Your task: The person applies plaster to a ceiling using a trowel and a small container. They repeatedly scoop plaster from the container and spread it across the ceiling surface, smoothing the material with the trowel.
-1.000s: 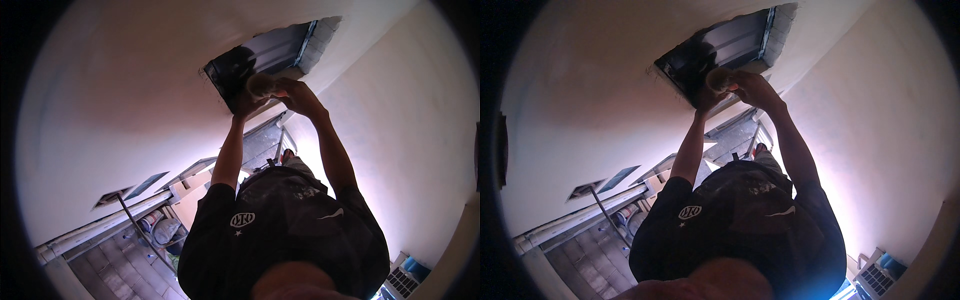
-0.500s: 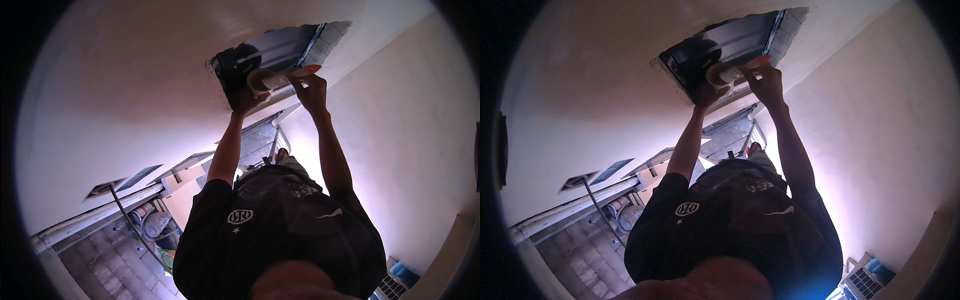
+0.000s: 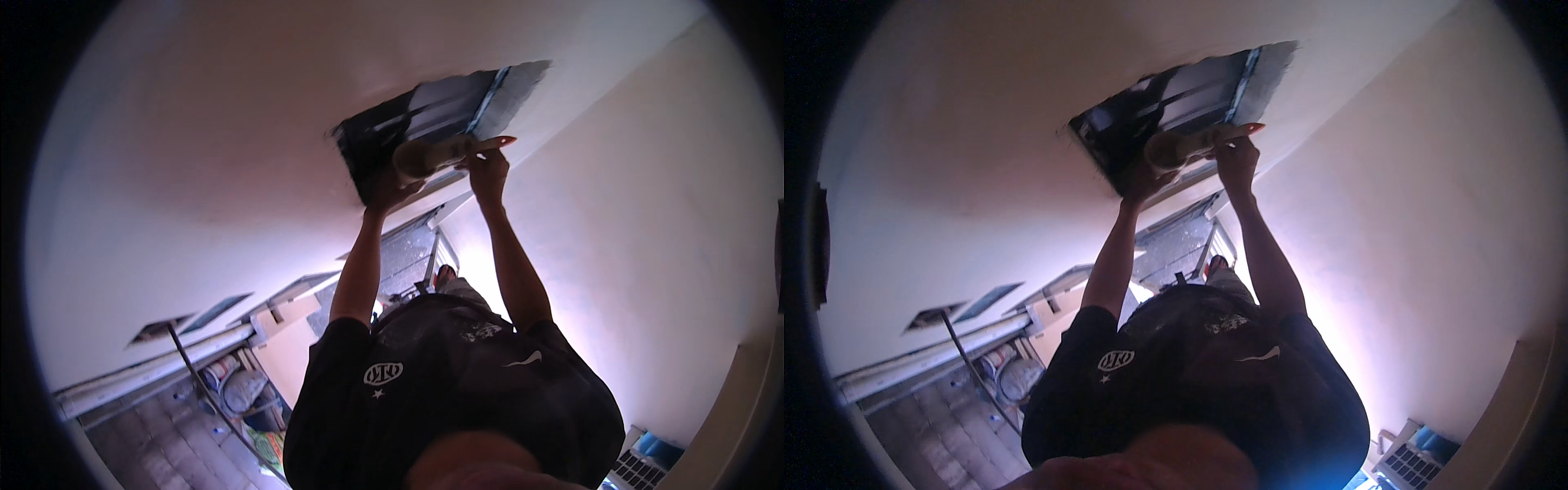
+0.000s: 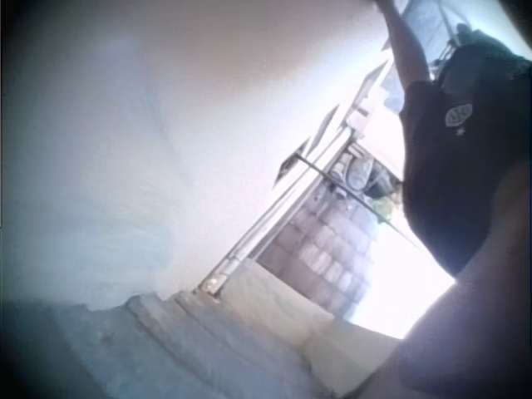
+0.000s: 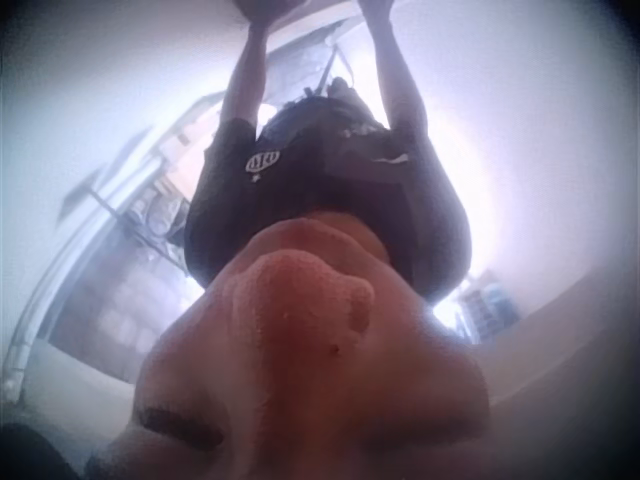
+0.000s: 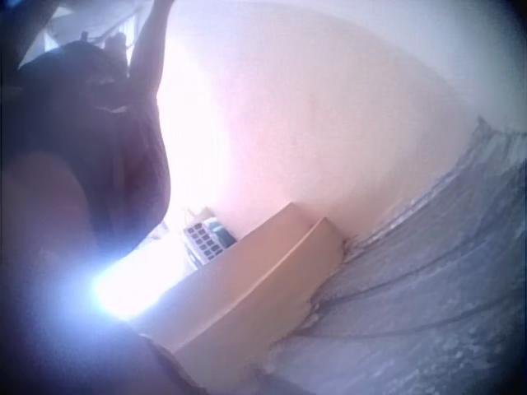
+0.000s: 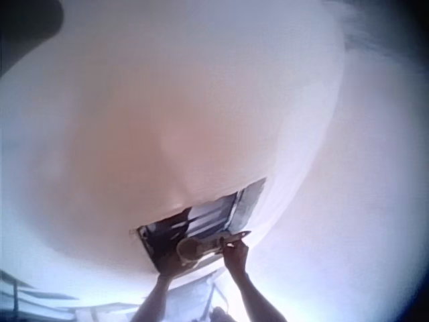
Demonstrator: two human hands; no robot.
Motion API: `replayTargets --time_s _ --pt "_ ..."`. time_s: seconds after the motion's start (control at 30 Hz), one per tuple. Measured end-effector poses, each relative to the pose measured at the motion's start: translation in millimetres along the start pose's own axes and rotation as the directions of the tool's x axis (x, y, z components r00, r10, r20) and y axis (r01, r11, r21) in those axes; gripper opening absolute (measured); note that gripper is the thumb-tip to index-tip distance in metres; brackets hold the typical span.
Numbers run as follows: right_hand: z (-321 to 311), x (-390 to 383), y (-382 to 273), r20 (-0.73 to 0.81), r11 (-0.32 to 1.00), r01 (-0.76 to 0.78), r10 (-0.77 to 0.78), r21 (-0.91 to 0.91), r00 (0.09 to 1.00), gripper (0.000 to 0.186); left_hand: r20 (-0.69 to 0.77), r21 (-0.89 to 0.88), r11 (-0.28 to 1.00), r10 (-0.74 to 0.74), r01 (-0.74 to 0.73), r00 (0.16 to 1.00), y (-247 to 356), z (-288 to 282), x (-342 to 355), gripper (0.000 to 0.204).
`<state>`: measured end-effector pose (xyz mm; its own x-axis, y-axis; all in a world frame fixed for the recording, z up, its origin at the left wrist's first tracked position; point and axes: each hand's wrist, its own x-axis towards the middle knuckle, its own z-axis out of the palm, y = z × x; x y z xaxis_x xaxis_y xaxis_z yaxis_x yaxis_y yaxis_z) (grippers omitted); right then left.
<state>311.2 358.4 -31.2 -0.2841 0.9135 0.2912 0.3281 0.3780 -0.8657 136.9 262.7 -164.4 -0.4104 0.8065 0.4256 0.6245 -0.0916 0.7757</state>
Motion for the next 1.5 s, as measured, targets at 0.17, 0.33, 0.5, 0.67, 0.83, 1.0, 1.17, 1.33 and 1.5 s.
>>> replayTargets --time_s 0.17,0.33,0.5,0.67,0.83,1.0,1.17,1.33,1.5 --pt "-10 3 -23 -0.089 0.997 -0.046 0.04 -0.061 0.995 0.024 0.035 -0.001 0.998 -0.065 0.065 0.997 12 -9 0 0.074" --pt "6 -4 -17 -0.057 0.987 0.017 -0.008 0.16 0.998 0.022 0.015 -0.016 0.999 -0.032 0.032 0.999 20 -10 4 0.072" --pt "-1 -5 6 -0.063 0.989 0.084 -0.092 -0.118 0.994 0.019 0.0 0.206 0.977 0.045 -0.044 0.999 -6 -1 1 0.075" --pt "-8 -6 3 0.034 0.947 0.028 -0.04 0.319 0.999 0.013 0.032 -0.024 0.993 -0.112 0.113 0.993 2 -5 0 0.081" --pt "-2 -9 33 0.259 0.832 -0.204 0.076 0.515 0.963 0.011 -0.015 0.022 1.0 -0.006 0.006 1.0 21 -11 4 0.087" --pt "-8 -11 21 0.317 0.803 -0.27 0.107 0.531 0.942 0.015 -0.049 0.083 0.997 -0.005 0.009 0.999 47 -20 6 0.079" --pt "-10 -17 6 0.402 0.707 -0.365 0.123 0.606 0.907 0.026 -0.003 0.04 0.985 -0.166 0.166 0.986 34 -17 0 0.083" --pt "-5 -21 10 0.314 0.873 -0.19 0.044 0.45 0.948 0.024 -0.055 0.061 0.994 -0.086 0.089 0.995 25 -11 0 0.078" --pt "-9 -21 0 0.157 0.93 0.008 -0.071 0.368 0.985 0.019 -0.071 -0.014 1.0 0.001 -0.002 0.997 19 -12 2 0.082"
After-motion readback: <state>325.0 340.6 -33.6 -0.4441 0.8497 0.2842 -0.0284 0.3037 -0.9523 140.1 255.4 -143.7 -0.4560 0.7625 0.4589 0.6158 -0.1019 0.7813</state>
